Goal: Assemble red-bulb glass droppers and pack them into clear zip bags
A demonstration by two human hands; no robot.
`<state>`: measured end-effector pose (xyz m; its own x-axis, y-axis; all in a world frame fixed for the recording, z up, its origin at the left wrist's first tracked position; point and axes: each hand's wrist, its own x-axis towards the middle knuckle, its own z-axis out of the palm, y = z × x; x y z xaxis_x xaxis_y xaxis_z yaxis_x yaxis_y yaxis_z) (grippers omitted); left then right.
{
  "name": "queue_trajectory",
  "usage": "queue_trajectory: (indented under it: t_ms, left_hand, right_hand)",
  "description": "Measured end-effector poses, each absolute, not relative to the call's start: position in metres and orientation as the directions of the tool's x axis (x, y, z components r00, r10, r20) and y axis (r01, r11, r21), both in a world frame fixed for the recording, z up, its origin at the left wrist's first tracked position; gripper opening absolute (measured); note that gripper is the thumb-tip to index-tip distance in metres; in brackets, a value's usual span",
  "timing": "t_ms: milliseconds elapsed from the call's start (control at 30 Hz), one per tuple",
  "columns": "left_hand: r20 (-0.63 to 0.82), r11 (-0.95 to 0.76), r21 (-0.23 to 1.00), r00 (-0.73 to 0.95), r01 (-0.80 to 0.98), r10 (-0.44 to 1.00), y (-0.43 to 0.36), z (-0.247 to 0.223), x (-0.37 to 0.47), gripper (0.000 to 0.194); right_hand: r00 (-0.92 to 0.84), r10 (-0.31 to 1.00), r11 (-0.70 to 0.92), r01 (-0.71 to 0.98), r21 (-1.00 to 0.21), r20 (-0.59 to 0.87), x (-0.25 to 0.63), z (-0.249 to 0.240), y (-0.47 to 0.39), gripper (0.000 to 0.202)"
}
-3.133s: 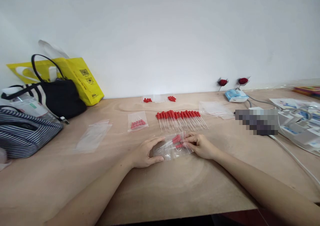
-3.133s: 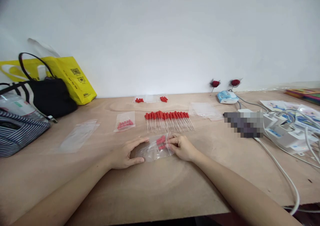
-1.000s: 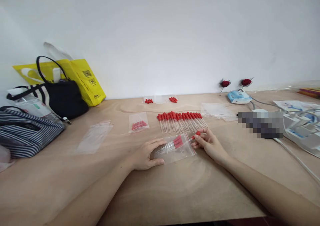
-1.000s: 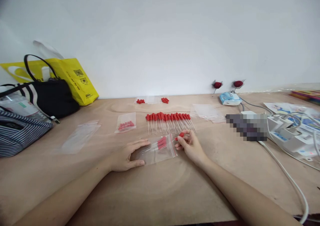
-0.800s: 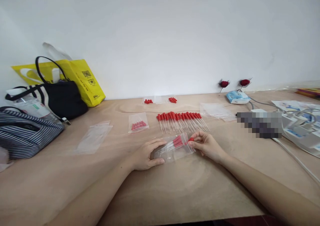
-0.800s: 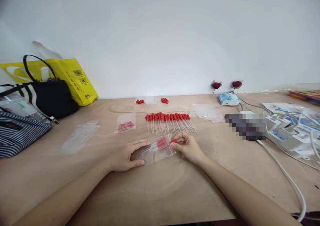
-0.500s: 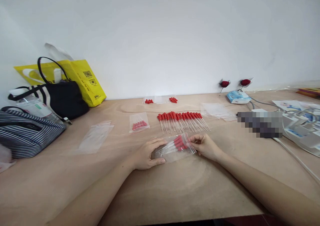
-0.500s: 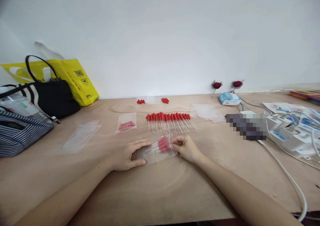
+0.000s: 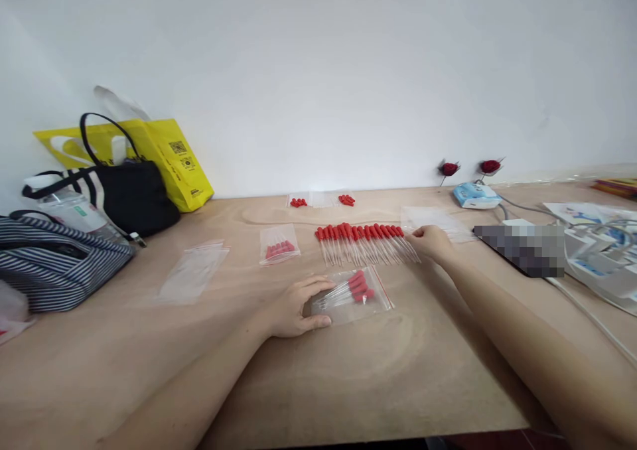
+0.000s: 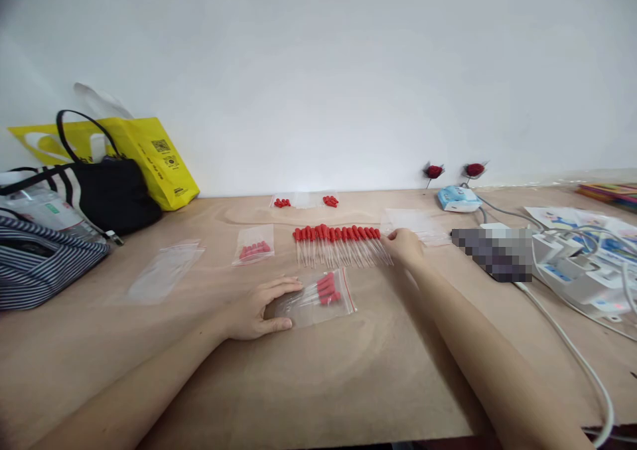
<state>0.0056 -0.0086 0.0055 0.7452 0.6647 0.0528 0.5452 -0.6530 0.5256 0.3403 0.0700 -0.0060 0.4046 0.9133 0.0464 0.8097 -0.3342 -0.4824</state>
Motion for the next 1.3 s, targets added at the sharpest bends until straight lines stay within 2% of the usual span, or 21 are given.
queue_trajectory:
  t_ms: [133,300,500,567,600,633,700,767,1100,1300]
  left_hand:
    - [0.058,-0.66,0.525,0.752,0.537,0.657,-0.008,0.005,0.005,0.056]
    - [0.038,-0.648,0.531,0.749,0.546,0.662,-0.009,0.006,0.005,0.057]
    - [0.052,-0.647,0.542,0.747,0.536,0.663,-0.009,0.006,0.005,0.056]
    - [0.051,-0.644,0.543,0.744,0.539,0.666,-0.008,0.005,0.004,0.055]
    - [0.051,-0.644,0.543,0.744,0.539,0.666,-0.008,0.005,0.004,0.055]
    - [0.053,-0.647,0.542,0.746,0.537,0.664,-0.008,0.005,0.004,0.055]
    - [0.06,-0.653,0.542,0.751,0.529,0.658,-0.008,0.005,0.003,0.055]
    - [0.06,-0.651,0.546,0.75,0.528,0.658,-0.008,0.005,0.003,0.055]
    - [0.042,-0.645,0.536,0.745,0.546,0.666,-0.009,0.008,0.005,0.054]
    - [0.042,-0.642,0.527,0.737,0.557,0.674,-0.009,0.007,0.005,0.055]
  right_hand:
    - [0.402,0.915,-0.367,0.81,-0.458,-0.023,0.339,-0.01,0.081,0.028]
    - [0.441,0.897,-0.401,0.786,-0.471,-0.027,0.336,-0.006,0.085,0.027]
    - [0.364,0.926,-0.234,0.755,-0.613,0.095,0.334,-0.001,0.068,0.025]
    - [0.317,0.935,-0.109,0.68,-0.725,0.157,0.325,-0.002,0.051,0.03]
    - [0.272,0.941,0.026,0.535,-0.845,0.201,0.319,-0.003,0.041,0.041]
    - [0.223,0.949,0.126,0.383,-0.915,0.224,0.313,-0.005,0.03,0.055]
    - [0.146,0.964,0.193,0.199,-0.961,0.224,0.3,-0.008,0.009,0.076]
    - [0.104,0.973,0.199,0.086,-0.976,0.207,0.289,-0.01,-0.007,0.081]
    - [0.102,0.992,0.096,-0.164,-0.982,0.08,0.264,-0.026,-0.029,0.056]
    - [0.037,0.998,0.049,-0.195,-0.98,0.043,0.263,-0.028,-0.036,0.045]
